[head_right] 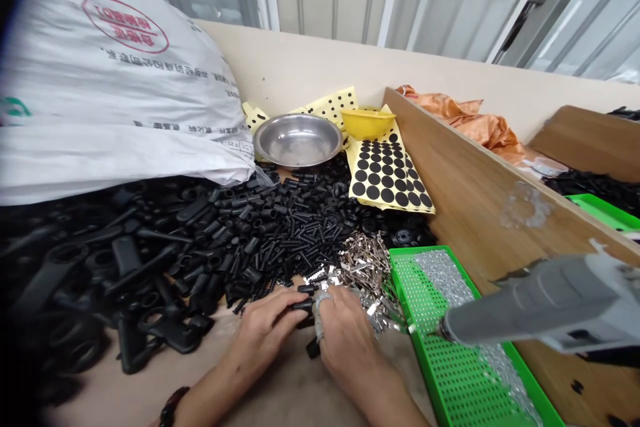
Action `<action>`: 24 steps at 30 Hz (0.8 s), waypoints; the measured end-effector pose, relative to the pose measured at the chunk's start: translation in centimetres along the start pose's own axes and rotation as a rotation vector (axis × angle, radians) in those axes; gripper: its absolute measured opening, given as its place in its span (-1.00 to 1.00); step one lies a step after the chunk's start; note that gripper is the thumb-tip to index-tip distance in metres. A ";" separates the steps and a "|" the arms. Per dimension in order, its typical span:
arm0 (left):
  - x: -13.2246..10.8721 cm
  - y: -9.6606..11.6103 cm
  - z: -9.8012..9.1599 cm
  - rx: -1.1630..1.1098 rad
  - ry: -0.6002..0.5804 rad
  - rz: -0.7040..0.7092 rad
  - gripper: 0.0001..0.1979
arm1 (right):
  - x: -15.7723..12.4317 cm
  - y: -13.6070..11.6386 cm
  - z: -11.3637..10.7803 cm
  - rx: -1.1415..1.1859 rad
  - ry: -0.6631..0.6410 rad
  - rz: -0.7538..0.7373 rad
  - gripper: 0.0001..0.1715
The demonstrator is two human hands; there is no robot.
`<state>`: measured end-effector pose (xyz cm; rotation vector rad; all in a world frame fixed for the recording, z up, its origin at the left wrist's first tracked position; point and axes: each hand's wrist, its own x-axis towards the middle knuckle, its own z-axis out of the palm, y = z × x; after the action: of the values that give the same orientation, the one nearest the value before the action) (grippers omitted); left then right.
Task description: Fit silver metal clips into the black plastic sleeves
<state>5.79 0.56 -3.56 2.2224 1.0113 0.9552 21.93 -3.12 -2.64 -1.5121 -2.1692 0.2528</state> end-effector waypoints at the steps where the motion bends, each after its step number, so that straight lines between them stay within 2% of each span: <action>1: 0.1 0.0 0.2 0.030 -0.002 0.004 -0.87 | 0.0 0.1 0.2 -0.051 0.014 0.015 -0.71; 4: 0.5 -0.3 0.1 0.086 -0.001 0.021 -0.84 | -0.1 0.6 0.5 -0.130 0.065 0.036 -0.67; 8: 0.5 -1.1 -2.2 0.189 0.026 0.039 -0.78 | -0.1 0.8 -0.1 -0.086 0.104 0.057 -0.64; 10: 0.7 -1.5 -3.8 0.359 0.058 0.053 -0.78 | 0.3 0.6 -0.6 -0.050 0.095 0.054 -0.64; 13: 1.2 -1.8 -5.4 0.653 -0.019 0.022 -0.82 | 1.3 -0.1 -1.1 -0.039 0.050 0.041 -0.65; 16: 2.0 -1.5 -5.6 0.805 -0.082 -0.023 -0.85 | 2.3 -0.9 -1.0 -0.052 -0.001 0.037 -0.67; 20: 2.7 -1.3 -5.2 0.850 -0.070 -0.038 -0.84 | 2.8 -1.4 -0.6 -0.050 -0.024 0.020 -0.67; 24: 2.8 -1.4 -5.9 0.850 -0.056 -0.031 -0.82 | 2.9 -1.5 -0.5 -0.020 0.003 0.007 -0.63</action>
<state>1.98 4.51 0.22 2.8515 1.6321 0.4682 20.13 -1.04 -0.80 -1.5298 -2.1710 0.2317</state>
